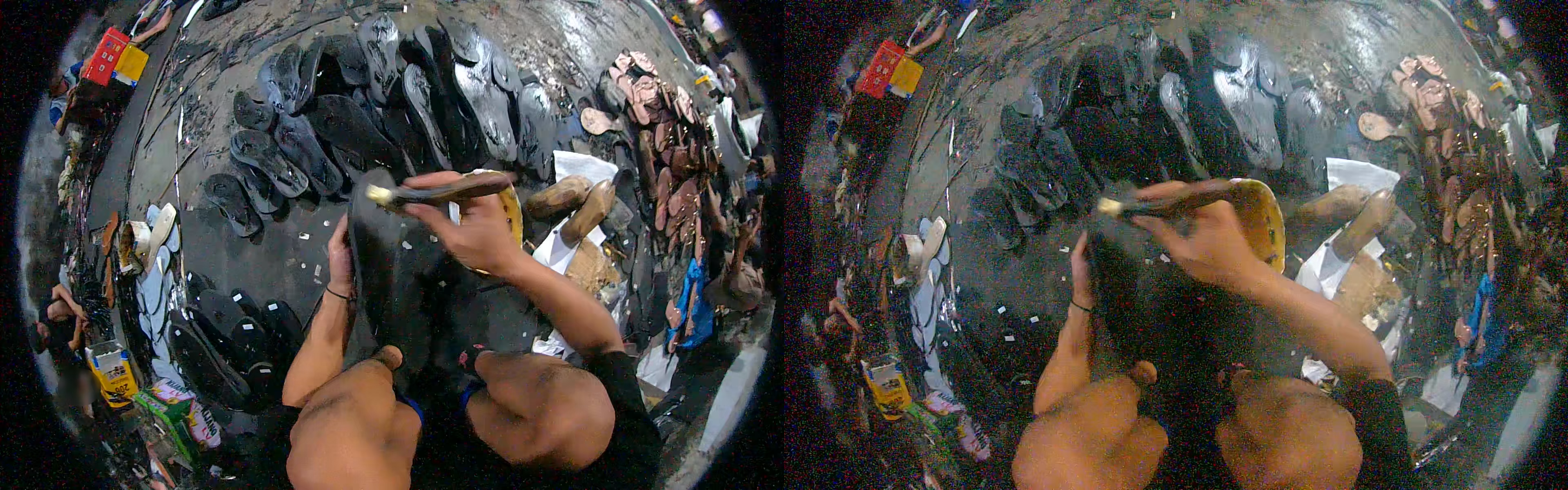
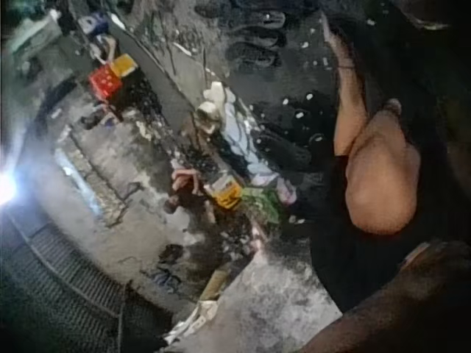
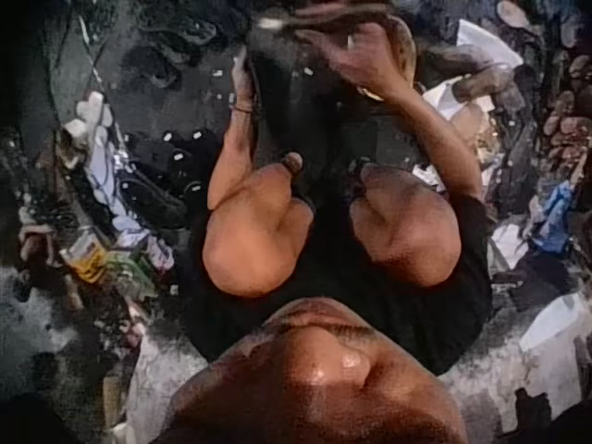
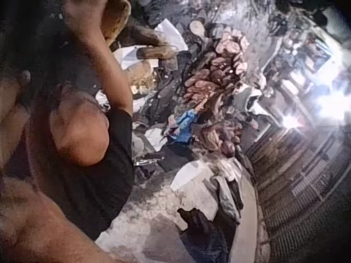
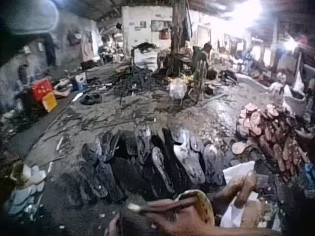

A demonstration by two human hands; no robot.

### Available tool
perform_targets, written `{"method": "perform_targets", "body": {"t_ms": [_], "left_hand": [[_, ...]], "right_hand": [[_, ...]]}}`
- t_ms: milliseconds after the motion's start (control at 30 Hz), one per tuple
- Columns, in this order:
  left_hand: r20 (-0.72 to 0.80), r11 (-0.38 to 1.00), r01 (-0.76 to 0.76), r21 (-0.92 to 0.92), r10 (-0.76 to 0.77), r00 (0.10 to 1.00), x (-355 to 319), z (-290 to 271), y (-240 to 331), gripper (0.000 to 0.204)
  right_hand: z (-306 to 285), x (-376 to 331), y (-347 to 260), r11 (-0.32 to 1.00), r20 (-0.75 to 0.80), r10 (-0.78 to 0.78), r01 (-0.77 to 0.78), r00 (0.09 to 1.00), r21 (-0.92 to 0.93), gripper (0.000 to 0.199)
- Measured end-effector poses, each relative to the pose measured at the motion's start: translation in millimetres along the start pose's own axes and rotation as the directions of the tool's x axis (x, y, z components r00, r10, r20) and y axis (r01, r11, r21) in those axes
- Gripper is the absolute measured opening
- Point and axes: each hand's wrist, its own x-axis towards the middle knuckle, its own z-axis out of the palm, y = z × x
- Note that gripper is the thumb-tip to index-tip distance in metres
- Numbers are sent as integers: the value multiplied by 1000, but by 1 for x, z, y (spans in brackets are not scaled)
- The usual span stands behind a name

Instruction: The person sits on the floor and applies a brown adhesive to the soles of black sandals using a brush. They repeatedly dip the brush into a container and spread the glue across the sole surface, then place the treated sandal back among others on the floor.

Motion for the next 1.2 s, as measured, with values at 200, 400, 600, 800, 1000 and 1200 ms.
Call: {"method": "perform_targets", "body": {"t_ms": [200, 400, 600, 800, 1000, 1200], "left_hand": [[-26, 993, 23, -120, -27, 999, -14, 8, 3, 48], [-183, 997, -26, -69, 13, 983, -25, 29, 23, 58], [-93, 994, -108, 20, 109, 990, -22, 40, 10, 57], [64, 991, -105, 80, 100, 993, -21, 46, 14, 56], [117, 981, -184, 62, 176, 977, -22, 57, 9, 56], [100, 973, -100, -208, 123, 987, -6, 48, 32, 63]], "right_hand": [[23, 5, -12, 977, -33, -141, 134, 989, -164, 21], [-17, 22, 0, 955, -218, -106, 38, 970, -296, 19], [28, -25, -33, 984, 93, -158, 165, 983, -71, 22], [-41, 60, -11, 956, -182, -5, -49, 983, -288, 24], [-39, 60, 1, 898, -249, -27, -86, 968, -432, 23], [19, -18, -13, 985, 28, -165, 165, 986, -38, 21]]}}
